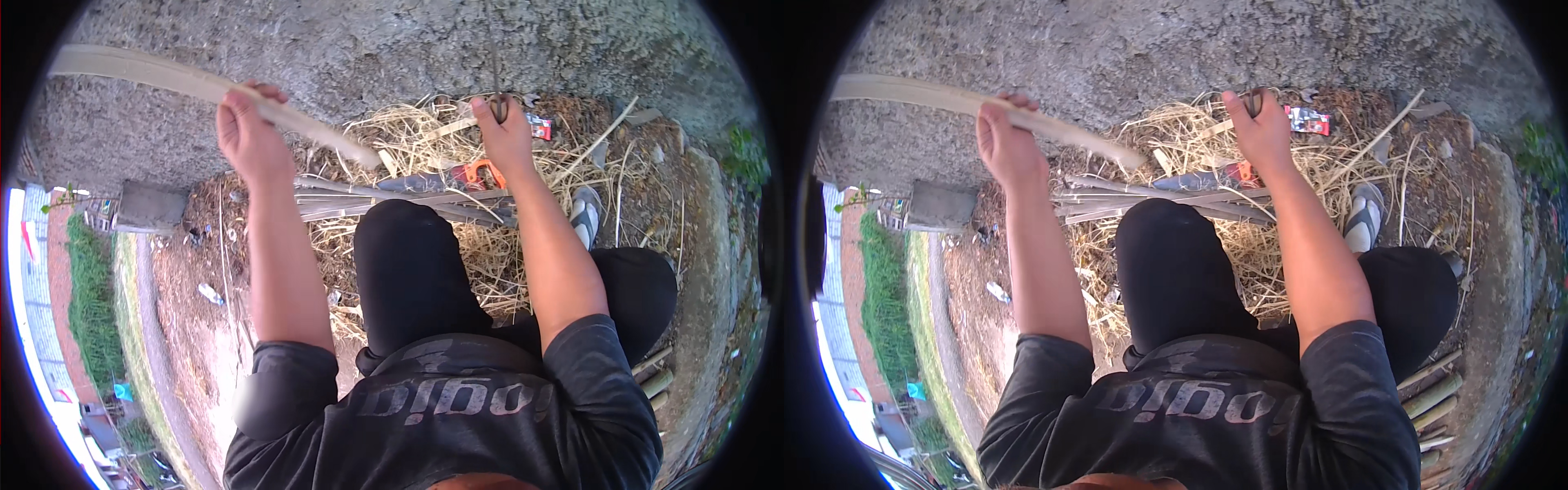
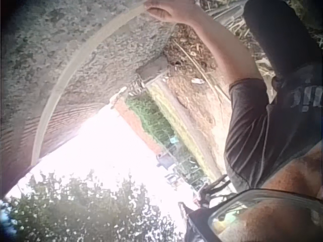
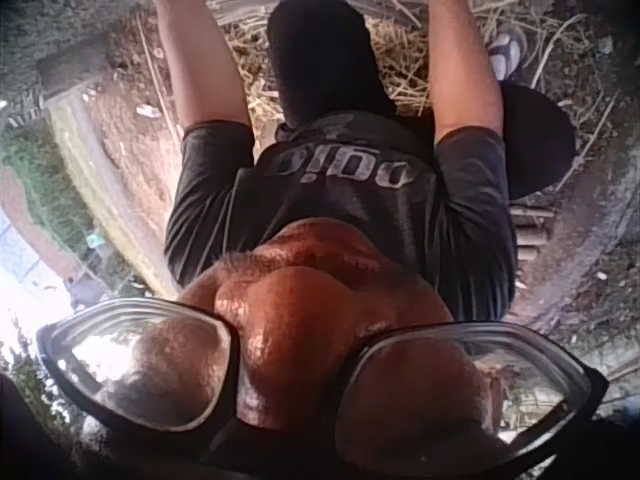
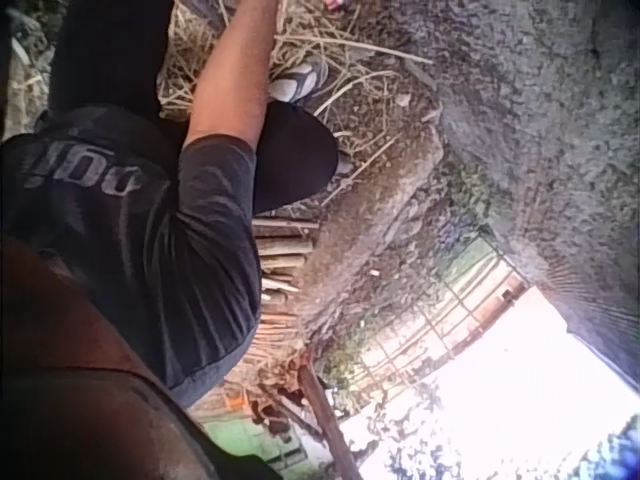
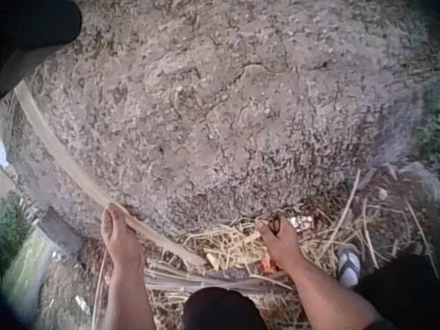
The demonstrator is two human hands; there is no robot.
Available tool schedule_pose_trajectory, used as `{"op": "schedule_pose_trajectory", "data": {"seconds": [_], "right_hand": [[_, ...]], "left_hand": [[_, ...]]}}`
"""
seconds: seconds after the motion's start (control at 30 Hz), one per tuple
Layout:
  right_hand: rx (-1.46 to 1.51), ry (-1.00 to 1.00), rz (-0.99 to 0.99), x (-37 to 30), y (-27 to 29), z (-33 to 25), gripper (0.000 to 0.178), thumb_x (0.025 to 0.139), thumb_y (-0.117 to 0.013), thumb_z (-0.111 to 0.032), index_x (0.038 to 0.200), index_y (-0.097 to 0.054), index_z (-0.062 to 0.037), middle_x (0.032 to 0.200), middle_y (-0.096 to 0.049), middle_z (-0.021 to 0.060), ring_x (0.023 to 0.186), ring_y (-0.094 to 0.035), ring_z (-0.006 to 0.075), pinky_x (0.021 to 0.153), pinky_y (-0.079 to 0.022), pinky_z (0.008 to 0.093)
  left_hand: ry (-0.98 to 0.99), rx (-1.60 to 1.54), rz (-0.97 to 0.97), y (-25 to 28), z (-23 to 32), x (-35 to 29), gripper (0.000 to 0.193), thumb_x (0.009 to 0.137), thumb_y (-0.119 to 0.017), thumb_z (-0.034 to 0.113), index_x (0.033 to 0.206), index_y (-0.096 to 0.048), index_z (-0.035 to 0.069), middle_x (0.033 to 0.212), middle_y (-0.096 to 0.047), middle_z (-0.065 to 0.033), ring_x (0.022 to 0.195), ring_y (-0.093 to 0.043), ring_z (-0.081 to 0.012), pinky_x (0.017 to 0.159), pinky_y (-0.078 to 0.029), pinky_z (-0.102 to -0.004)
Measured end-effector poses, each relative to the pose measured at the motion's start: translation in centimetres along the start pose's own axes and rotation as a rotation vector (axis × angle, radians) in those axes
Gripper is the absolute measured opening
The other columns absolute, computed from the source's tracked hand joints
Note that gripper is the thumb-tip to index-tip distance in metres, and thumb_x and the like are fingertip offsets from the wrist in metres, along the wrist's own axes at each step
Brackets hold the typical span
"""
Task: Shaving and smoothing the surface of a bamboo strip using a machete.
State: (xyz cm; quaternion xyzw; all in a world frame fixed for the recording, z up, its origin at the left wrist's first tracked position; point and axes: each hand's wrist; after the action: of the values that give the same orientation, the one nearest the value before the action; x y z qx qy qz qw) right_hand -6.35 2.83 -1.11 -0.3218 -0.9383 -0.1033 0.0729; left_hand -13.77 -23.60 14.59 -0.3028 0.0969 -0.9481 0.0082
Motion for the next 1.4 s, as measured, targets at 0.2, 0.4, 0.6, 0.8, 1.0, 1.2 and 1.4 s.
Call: {"op": "schedule_pose_trajectory", "data": {"seconds": [0.2,0.4,0.6,0.8,1.0,1.2,1.4], "right_hand": [[0.023,0.089,-0.086,-0.2,-0.5,-2.9,0.044,0.084,-0.075,-0.036,0.1,-0.06,0.0016,0.082,-0.068,0.004,0.074,-0.061,0.0156,0.072,-0.048,0.0308],[0.041,0.118,-0.369,-1.0,-0.7,-5.9,0.043,0.078,-0.078,-0.028,0.1,-0.059,0.0038,0.096,-0.074,0.0073,0.091,-0.07,0.0249,0.082,-0.052,0.0361],[0.198,0.057,-0.414,-0.6,-0.7,-4.8,0.043,0.076,-0.081,-0.029,0.096,-0.06,0.0018,0.093,-0.073,0.0135,0.087,-0.07,0.0241,0.078,-0.053,0.0364],[0.19,0.075,-0.446,-0.6,-0.3,-5.5,0.046,0.074,-0.083,-0.034,0.093,-0.06,0.0002,0.091,-0.071,0.0144,0.086,-0.069,0.0244,0.078,-0.052,0.0361],[-0.16,0.06,-0.418,-1.1,-0.6,-6.8,0.043,0.078,-0.079,-0.033,0.094,-0.059,0.0009,0.087,-0.068,0.0187,0.082,-0.066,0.0344,0.073,-0.049,0.0423],[-0.11,0.05,-0.375,-0.4,0.0,-3.9,0.045,0.081,-0.077,-0.024,0.112,-0.058,0.0031,0.093,-0.071,0.0171,0.088,-0.068,0.0299,0.079,-0.051,0.0384],[-0.069,-0.038,-0.365,-0.2,1.4,-2.9,0.031,0.081,-0.076,-0.013,0.102,-0.058,0.0008,0.092,-0.072,0.0119,0.083,-0.068,0.0211,0.078,-0.051,0.035]], "left_hand": [[0.022,-0.076,0.025,-4.6,-1.9,-2.9,0.033,0.103,-0.047,0.035,0.107,-0.052,0.003,0.089,-0.064,-0.012,0.083,-0.063,-0.0231,0.083,-0.051,-0.0381],[0.075,-0.145,-0.012,-6.4,-4.9,-5.7,0.038,0.102,-0.05,0.04,0.107,-0.052,0.003,0.09,-0.065,-0.0117,0.084,-0.063,-0.021,0.077,-0.049,-0.033],[0.116,-0.151,-0.028,-8.3,-5.8,-6.5,0.039,0.102,-0.05,0.041,0.107,-0.051,0.003,0.092,-0.065,-0.012,0.086,-0.063,-0.0203,0.074,-0.048,-0.0316],[0.095,-0.181,-0.006,-9.0,-5.4,-6.6,0.039,0.103,-0.049,0.04,0.109,-0.05,0.002,0.094,-0.065,-0.0124,0.088,-0.063,-0.021,0.079,-0.048,-0.0343],[0.133,-0.114,0.064,-9.8,-4.7,-7.5,0.036,0.105,-0.046,0.036,0.109,-0.051,0.0,0.095,-0.066,-0.0125,0.091,-0.063,-0.0202,0.087,-0.048,-0.0342],[0.104,-0.013,0.009,-7.2,-4.6,-7.2,0.045,0.104,-0.047,0.036,0.13,-0.043,-0.001,0.117,-0.06,-0.013,0.112,-0.057,-0.0199,0.096,-0.044,-0.0339],[-0.039,0.114,0.347,1.2,4.2,1.0,0.077,0.099,-0.031,0.062,0.145,-0.021,0.0,0.134,-0.042,-0.0208,0.124,-0.048,-0.0332,0.105,-0.04,-0.043]]}}
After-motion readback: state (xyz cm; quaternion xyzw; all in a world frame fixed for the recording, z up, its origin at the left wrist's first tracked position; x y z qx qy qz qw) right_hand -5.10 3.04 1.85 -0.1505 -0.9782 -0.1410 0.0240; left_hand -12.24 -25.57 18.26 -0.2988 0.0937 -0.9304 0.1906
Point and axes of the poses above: each hand's wrist, its own x-axis towards the middle knuckle, its own y-axis out of the back of the hand, z = x × y
